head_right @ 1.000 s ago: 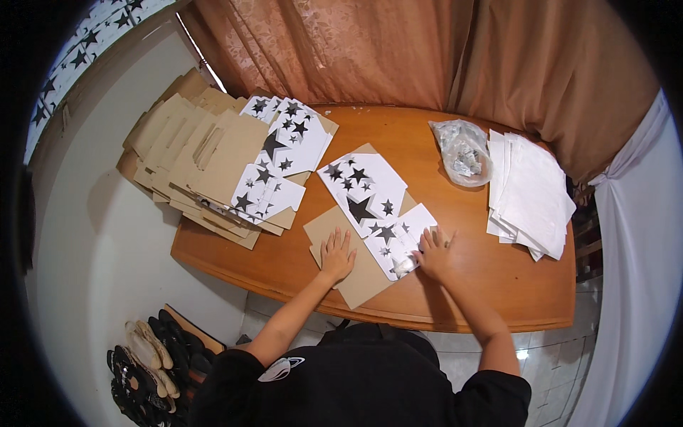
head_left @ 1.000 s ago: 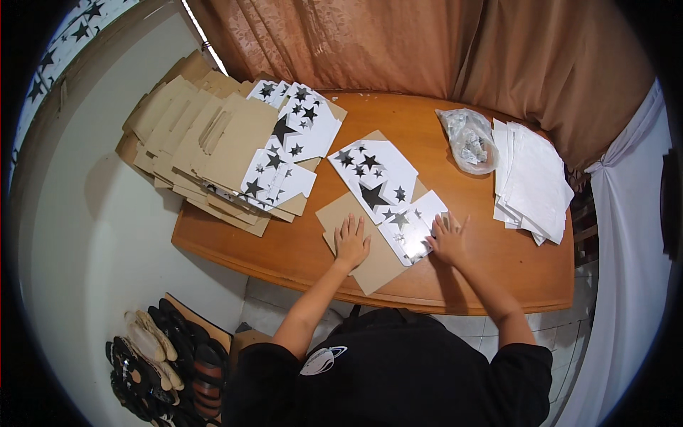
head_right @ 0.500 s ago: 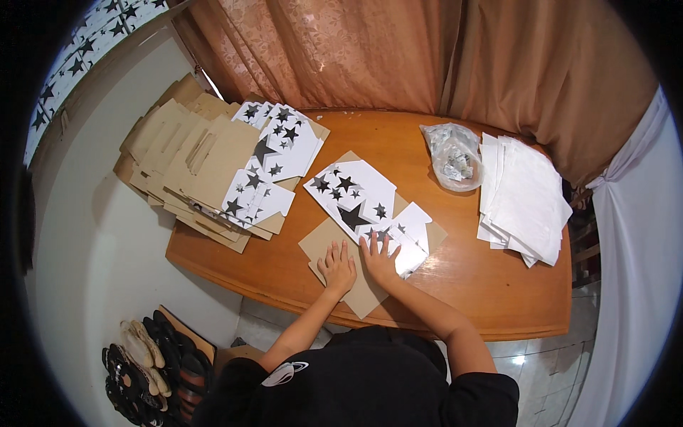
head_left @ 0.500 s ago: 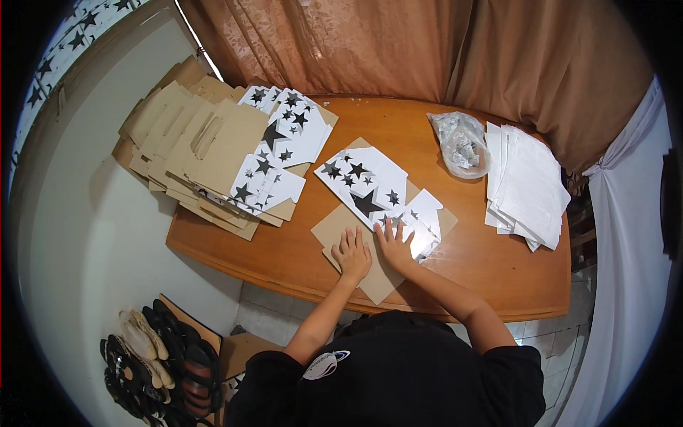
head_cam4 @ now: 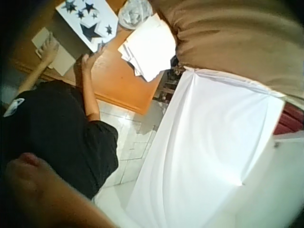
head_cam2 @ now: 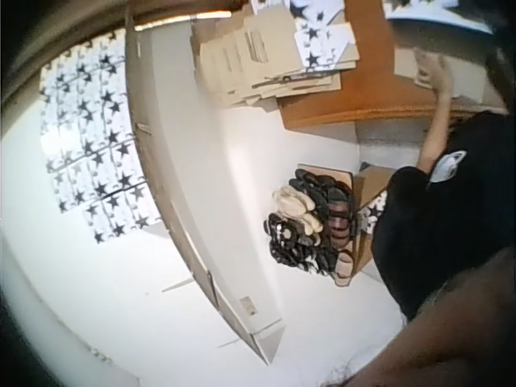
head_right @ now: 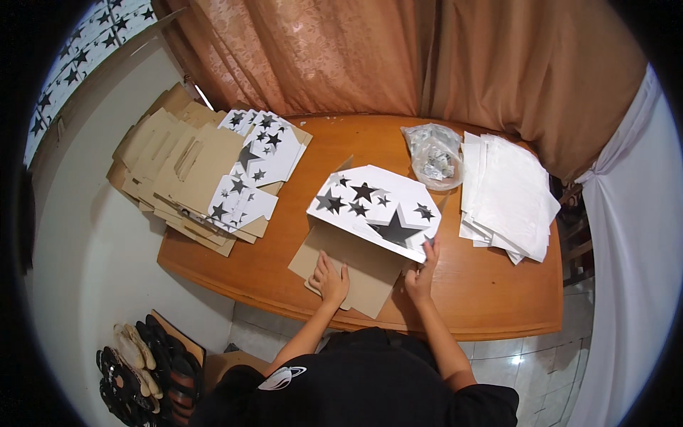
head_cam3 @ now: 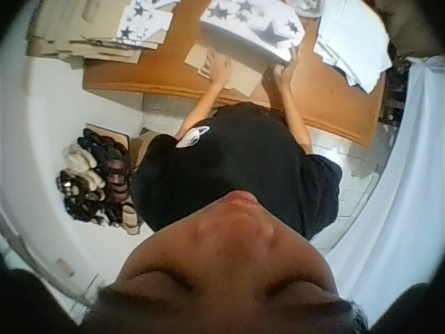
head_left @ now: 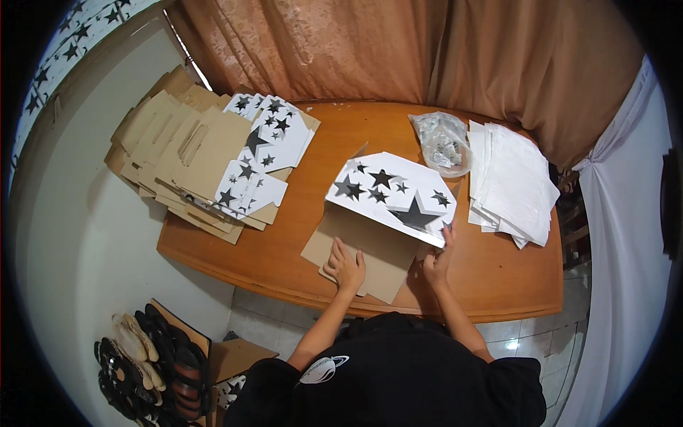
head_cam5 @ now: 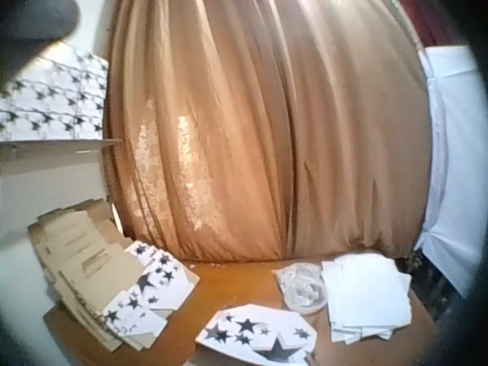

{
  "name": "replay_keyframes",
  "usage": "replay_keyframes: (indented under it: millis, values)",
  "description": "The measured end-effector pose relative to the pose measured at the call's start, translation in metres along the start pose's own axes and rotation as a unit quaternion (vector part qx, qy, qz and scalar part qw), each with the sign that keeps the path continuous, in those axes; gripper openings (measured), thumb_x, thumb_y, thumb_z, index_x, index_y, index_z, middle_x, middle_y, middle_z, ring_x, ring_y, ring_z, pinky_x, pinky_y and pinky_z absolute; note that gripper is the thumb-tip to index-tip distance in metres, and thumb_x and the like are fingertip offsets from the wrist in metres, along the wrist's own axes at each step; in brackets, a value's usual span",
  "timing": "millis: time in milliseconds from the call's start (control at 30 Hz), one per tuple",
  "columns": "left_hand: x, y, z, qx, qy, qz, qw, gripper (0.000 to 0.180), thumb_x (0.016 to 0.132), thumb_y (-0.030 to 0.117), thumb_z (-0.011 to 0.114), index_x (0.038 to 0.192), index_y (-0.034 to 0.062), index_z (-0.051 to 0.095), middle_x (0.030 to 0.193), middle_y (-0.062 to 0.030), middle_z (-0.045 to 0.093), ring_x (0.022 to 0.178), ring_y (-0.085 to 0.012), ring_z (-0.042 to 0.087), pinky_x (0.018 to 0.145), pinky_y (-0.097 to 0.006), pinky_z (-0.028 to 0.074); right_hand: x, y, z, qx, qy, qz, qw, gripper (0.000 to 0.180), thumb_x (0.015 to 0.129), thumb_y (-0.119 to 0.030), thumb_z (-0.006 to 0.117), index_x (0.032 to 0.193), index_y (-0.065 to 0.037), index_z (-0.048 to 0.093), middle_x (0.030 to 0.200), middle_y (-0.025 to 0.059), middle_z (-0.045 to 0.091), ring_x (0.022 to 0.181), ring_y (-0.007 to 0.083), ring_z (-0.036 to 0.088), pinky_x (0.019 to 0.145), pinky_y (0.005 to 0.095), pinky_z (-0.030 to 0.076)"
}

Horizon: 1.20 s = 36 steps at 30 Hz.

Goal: Assembling cardboard shoe boxes, lining them with tissue paper, adding packets, and stacking them on a storage shelf.

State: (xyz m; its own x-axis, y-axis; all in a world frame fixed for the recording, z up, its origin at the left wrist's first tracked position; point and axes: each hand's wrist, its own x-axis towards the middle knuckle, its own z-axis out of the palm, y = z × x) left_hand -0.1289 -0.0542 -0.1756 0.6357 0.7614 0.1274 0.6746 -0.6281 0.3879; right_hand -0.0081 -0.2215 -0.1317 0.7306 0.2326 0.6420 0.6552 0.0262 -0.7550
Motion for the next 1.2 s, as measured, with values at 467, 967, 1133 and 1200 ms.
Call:
replay_keyframes:
  millis: [467,967,1133,1200]
  values:
    - [0.034,-0.012,-0.064,-0.421,0.093,0.128,0.893,0.060,0.087,0.019,0.053,0.135,0.0026,0.022,0.130,-0.0172,0.040,0.116,-0.0308,0.044,0.095,-0.035,0.037,0.017,0.042,-0.029,0.099,-0.017,0.013,0.995,0.062,0.066,0.018,0.043,0.120,-0.010,0.035,0.138,0.0209,0.023,0.131,0.0342,0.022,0.106,0.0412,0.021]
    - [0.044,-0.032,-0.061,-0.375,0.074,0.170,0.908,0.055,0.089,0.017,0.036,0.135,-0.0038,0.015,0.132,-0.0273,0.034,0.119,-0.0415,0.037,0.099,-0.040,0.031,0.019,0.055,-0.025,0.059,-0.051,0.010,0.997,0.060,0.076,0.011,0.045,0.128,-0.011,0.026,0.132,0.0161,0.024,0.123,0.0289,0.028,0.102,0.0430,0.025]
    - [0.052,-0.062,-0.086,-0.224,0.087,0.259,0.936,0.054,0.082,0.007,0.049,0.133,0.0066,0.029,0.124,-0.0215,0.045,0.105,-0.0386,0.051,0.081,-0.040,0.046,0.045,0.003,-0.073,0.008,-0.241,0.090,0.966,0.060,0.077,0.006,0.053,0.131,-0.009,0.031,0.128,0.0156,0.038,0.121,0.0286,0.039,0.098,0.0357,0.035]
    - [0.065,-0.057,-0.102,-0.176,0.089,0.360,0.912,0.052,0.074,0.000,0.059,0.122,0.0100,0.041,0.112,-0.0160,0.055,0.094,-0.0331,0.058,0.071,-0.037,0.050,0.049,0.002,-0.079,-0.039,-0.280,0.071,0.957,0.058,0.079,0.005,0.055,0.130,-0.009,0.033,0.126,0.0151,0.042,0.119,0.0280,0.042,0.097,0.0352,0.037]
